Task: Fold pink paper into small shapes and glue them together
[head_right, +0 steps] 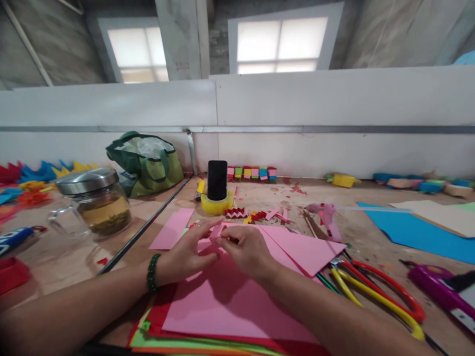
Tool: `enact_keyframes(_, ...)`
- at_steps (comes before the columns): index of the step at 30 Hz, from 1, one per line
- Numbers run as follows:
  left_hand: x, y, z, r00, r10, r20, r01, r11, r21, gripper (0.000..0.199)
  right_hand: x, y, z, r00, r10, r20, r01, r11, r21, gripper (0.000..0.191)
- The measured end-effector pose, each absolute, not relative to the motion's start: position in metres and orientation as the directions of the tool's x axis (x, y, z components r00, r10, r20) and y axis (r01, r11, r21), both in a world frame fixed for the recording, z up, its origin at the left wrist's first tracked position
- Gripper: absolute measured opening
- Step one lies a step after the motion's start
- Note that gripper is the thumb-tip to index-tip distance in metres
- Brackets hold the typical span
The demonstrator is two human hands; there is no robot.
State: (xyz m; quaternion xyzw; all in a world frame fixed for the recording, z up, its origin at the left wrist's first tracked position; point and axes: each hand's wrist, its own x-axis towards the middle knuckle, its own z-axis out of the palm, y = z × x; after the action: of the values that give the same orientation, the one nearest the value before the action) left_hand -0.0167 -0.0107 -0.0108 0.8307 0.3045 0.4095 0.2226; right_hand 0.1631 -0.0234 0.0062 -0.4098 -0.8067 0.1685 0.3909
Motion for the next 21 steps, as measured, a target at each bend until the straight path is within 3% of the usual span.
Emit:
enact_keyframes(3,-0.017,-0.008,-0.01,0.486,0.708,0.511,0.343,-0.693,0.634,0.059,0.166,-0.023,0.003,-0.491,0.624,0.608,0.656,0.724,-0.214,0.025)
enact_keyframes(5,-0.015,-0.006,-0.009,0.53,0.698,0.482,0.328,-0.692,0.642,0.046,0.166,-0.023,0.001,-0.55,0.537,0.64,0.655,0.753,-0.069,0.02)
enact_keyframes(9,-0.014,-0.006,-0.009,0.572,0.686,0.449,0.302,-0.686,0.662,0.041,0.162,-0.022,0.001,-0.6,0.47,0.647,0.619,0.786,0.003,0.022)
enact_keyframes(14,-0.019,-0.009,-0.005,0.509,0.749,0.424,0.309,-0.618,0.723,0.073,0.17,-0.018,0.015,-0.646,0.498,0.579,0.686,0.711,0.154,0.019)
enact_keyframes(17,-0.024,-0.005,-0.002,0.341,0.854,0.393,0.338,-0.501,0.797,0.057,0.18,-0.013,0.029,-0.643,0.597,0.48,0.741,0.642,0.195,0.014)
enact_keyframes(21,-0.026,0.004,-0.002,0.187,0.9,0.394,0.381,-0.437,0.815,0.042,0.193,-0.006,0.037,-0.636,0.716,0.288,0.763,0.639,0.097,0.012)
